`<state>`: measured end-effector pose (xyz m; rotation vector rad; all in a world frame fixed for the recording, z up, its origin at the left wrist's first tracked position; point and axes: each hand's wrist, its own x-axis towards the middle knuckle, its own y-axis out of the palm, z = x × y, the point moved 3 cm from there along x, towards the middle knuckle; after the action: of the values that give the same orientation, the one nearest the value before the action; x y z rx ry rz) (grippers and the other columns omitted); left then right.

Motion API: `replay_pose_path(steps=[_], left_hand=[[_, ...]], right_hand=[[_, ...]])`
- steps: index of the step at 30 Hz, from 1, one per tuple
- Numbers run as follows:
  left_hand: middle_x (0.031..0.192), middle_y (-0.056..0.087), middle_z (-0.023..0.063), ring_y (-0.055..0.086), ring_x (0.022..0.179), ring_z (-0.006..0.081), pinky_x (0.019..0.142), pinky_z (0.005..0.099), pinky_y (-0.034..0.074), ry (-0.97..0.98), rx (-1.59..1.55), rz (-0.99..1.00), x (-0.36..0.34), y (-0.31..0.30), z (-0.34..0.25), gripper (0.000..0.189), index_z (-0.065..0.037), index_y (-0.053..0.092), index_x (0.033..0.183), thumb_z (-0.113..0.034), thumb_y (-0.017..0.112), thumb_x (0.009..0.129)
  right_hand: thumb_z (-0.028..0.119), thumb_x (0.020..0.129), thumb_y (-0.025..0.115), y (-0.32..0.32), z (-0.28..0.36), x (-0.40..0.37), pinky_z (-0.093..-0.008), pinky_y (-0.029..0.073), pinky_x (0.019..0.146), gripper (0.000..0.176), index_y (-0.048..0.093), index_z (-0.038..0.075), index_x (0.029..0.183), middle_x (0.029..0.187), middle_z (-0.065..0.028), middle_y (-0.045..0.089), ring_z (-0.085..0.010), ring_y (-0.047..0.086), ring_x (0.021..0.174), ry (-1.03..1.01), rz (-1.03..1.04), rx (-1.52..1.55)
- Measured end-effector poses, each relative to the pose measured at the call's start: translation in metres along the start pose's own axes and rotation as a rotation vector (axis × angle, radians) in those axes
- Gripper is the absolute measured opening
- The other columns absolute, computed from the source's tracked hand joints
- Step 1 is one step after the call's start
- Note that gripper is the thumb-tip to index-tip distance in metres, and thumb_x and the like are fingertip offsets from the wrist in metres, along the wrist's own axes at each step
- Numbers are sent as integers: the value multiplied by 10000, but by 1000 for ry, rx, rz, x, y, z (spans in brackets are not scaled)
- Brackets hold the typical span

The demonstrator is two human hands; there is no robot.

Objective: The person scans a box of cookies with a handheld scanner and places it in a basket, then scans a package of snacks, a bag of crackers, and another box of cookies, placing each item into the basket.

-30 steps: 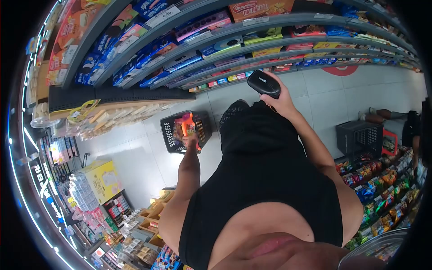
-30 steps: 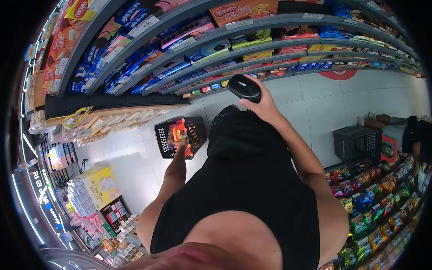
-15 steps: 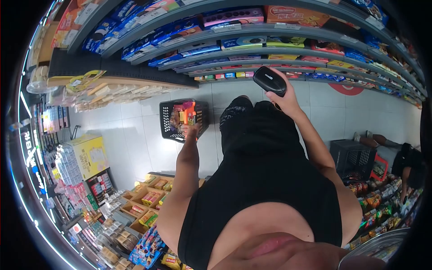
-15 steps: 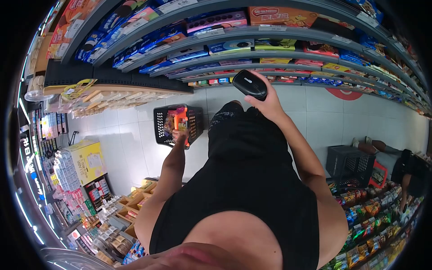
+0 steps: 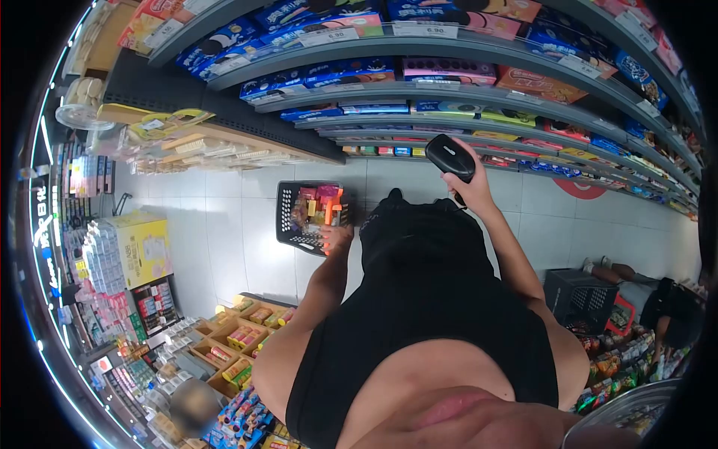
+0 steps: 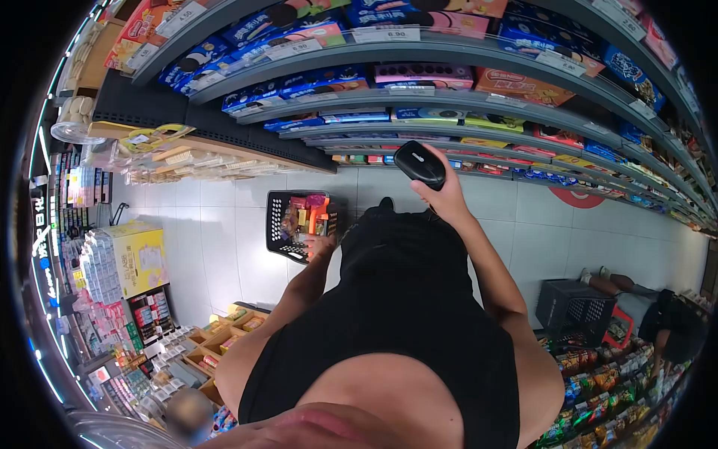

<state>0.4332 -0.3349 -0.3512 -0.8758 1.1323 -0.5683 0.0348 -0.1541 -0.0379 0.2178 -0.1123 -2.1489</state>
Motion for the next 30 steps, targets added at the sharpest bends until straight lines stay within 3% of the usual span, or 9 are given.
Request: replay_pose_path(steps=[4,7,13,14,16,19,22,27,30], left_hand=[[1488,482,185,473,1394,408,1105,645,398,91,-97,-112,9,-1,13,957,-31,338,1524,-515,753,810],[1300,634,225,631,1229,387,1023,525,508,272,-185,-135,35,4,30,737,2,521,1374,-449,742,835],[980,760,243,756,965,379,873,515,564,243,-262,458,161,53,25,479,39,705,1052,-407,716,877],[1109,739,265,718,1079,420,947,525,542,412,-256,510,117,2,18,529,36,680,1140,-428,698,888],[1115,737,266,716,1084,420,950,525,541,383,-197,595,117,-2,18,532,36,677,1146,-429,697,888],[1124,733,267,713,1091,421,955,524,539,384,-142,652,120,1,16,537,36,674,1155,-430,696,889],[1133,730,269,710,1098,422,959,524,537,392,-89,681,123,5,16,542,36,670,1163,-431,695,889],[1149,724,271,704,1109,423,967,524,533,390,-66,682,126,10,17,551,37,664,1178,-432,693,889],[1158,721,273,701,1116,424,972,524,531,381,-60,673,128,8,21,557,37,660,1187,-433,692,890]], right_hand=[[144,864,860,32,1,22,-310,490,1026,820,426,45,1553,1432,-110,578,-164,578,1262,-68,-9,-1],[114,853,861,50,3,30,-333,446,1102,835,414,35,1555,1450,-120,564,-184,556,1323,-70,-53,31],[94,847,856,69,7,26,-343,435,1130,836,414,22,1553,1454,-121,565,-192,552,1343,-117,-206,4],[89,850,850,73,12,22,-341,436,1128,826,417,19,1551,1450,-118,567,-190,553,1340,-88,-234,24],[79,857,834,80,20,10,-337,440,1123,804,422,13,1545,1440,-114,574,-183,558,1328,-52,-299,70],[68,869,807,80,29,-10,-322,475,1058,773,426,13,1540,1388,-104,601,-161,591,1236,-60,-403,96],[69,876,793,79,25,-31,-284,535,863,766,421,29,1544,1262,-86,646,-120,642,1000,-52,-481,115],[64,881,785,81,17,-47,-224,468,583,767,413,64,1552,1080,-49,665,-55,569,691,-35,-566,145],[61,884,783,78,16,-48,-232,486,606,757,418,59,1547,1097,-49,666,-63,584,717,-69,-560,120]])
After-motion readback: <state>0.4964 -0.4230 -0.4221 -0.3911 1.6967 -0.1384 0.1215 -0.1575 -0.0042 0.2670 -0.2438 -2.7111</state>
